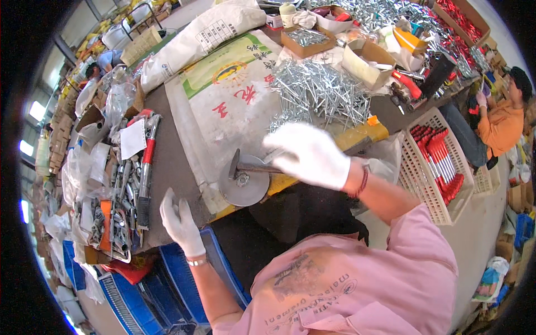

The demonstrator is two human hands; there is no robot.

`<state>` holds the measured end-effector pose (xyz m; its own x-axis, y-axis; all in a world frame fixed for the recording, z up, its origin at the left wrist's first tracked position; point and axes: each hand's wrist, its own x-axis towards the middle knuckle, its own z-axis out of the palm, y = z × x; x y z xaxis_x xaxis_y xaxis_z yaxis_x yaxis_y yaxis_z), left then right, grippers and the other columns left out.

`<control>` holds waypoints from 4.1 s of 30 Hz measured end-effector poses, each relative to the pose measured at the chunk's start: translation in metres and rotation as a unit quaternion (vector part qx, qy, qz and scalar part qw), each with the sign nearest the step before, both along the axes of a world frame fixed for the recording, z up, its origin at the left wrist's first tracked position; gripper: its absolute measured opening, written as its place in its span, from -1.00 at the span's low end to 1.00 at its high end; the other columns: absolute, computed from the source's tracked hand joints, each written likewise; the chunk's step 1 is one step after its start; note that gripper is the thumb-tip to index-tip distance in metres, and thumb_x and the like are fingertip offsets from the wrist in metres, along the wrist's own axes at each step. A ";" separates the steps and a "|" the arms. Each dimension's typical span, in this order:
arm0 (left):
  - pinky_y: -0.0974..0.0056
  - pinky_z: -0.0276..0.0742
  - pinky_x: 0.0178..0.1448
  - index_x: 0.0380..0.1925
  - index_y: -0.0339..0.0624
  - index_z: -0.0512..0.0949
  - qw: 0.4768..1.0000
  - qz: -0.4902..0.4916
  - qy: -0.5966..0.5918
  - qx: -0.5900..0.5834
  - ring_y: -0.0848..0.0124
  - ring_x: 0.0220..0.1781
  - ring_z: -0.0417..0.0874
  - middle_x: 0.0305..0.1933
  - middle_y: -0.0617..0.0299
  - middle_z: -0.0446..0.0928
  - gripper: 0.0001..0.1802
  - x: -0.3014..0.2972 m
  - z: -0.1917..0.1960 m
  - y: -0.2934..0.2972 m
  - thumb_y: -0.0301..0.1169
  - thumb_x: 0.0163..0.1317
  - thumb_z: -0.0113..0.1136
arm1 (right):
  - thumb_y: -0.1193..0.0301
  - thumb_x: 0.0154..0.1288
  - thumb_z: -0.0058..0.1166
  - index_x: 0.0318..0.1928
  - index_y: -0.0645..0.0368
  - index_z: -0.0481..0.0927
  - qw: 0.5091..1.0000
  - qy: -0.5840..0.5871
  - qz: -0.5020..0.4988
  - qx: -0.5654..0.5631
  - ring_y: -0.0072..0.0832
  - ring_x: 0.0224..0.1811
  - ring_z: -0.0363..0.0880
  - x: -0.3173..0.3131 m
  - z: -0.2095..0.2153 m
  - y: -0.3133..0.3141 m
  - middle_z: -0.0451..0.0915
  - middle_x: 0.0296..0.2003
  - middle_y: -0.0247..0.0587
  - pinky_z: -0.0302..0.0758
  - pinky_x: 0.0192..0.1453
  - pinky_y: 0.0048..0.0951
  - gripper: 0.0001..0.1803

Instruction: Assembling small metal rods onto a circular base using a hammer and placing the finished components into a collection tray.

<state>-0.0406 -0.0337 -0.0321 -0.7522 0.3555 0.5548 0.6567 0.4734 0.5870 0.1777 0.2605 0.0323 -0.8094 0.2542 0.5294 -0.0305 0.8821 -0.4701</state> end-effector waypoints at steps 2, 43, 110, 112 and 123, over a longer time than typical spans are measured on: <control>0.09 0.52 0.37 0.28 -0.37 0.56 0.999 0.028 0.035 -0.016 0.00 0.22 0.64 0.24 -0.15 0.63 -0.55 -0.021 -0.019 0.009 -0.46 0.43 0.29 | 0.26 0.29 0.34 0.16 0.10 0.68 0.997 -0.033 -0.040 0.058 -0.04 0.16 0.67 -0.023 0.003 0.052 0.70 0.04 -0.01 0.61 0.31 -0.10 -0.55; -0.01 0.52 0.37 0.16 -0.33 0.67 0.987 0.070 0.010 -0.146 -0.05 0.22 0.67 0.17 -0.12 0.69 -0.62 -0.027 -0.032 0.025 -0.44 0.37 0.33 | 0.15 0.22 0.27 -0.14 0.02 0.76 0.929 -0.327 -0.045 0.169 -0.12 0.13 0.56 -0.020 -0.008 0.240 0.67 -0.09 -0.20 0.56 0.24 -0.10 -0.70; 0.00 0.52 0.37 0.00 -0.28 0.74 0.983 0.057 0.033 -0.173 -0.03 0.23 0.66 0.14 -0.08 0.69 -0.70 -0.020 -0.022 0.029 -0.41 0.31 0.38 | 0.15 0.17 0.36 -0.25 0.09 0.81 0.842 -0.512 0.005 0.168 -0.15 -0.15 0.78 -0.066 0.001 0.197 0.80 -0.26 -0.11 0.65 0.00 -0.13 -0.71; -0.01 0.51 0.38 0.01 -0.27 0.74 0.985 0.052 0.020 -0.162 -0.03 0.24 0.66 0.14 -0.08 0.68 -0.69 -0.020 -0.022 0.028 -0.40 0.30 0.38 | 0.06 0.24 0.34 -0.15 0.10 0.83 0.850 -0.519 0.064 0.063 -0.20 -0.13 0.78 -0.068 0.009 0.202 0.82 -0.22 -0.12 0.64 0.04 -0.19 -0.61; -0.02 0.54 0.34 -0.02 -0.32 0.73 0.985 0.054 0.032 -0.158 -0.05 0.19 0.67 0.10 -0.10 0.70 -0.71 -0.019 -0.018 0.035 -0.47 0.28 0.38 | 0.08 0.22 0.32 0.03 0.29 0.78 0.890 -0.363 -0.267 0.070 0.01 0.13 0.77 -0.165 -0.052 0.301 0.76 0.04 0.19 0.66 0.24 -0.09 -0.45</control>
<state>-0.0597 0.0011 -0.0497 -0.7622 0.4374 0.4773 0.6233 0.6950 0.3585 0.0126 0.5612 -0.0194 -0.7350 0.6775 -0.0278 0.6773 0.7314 -0.0802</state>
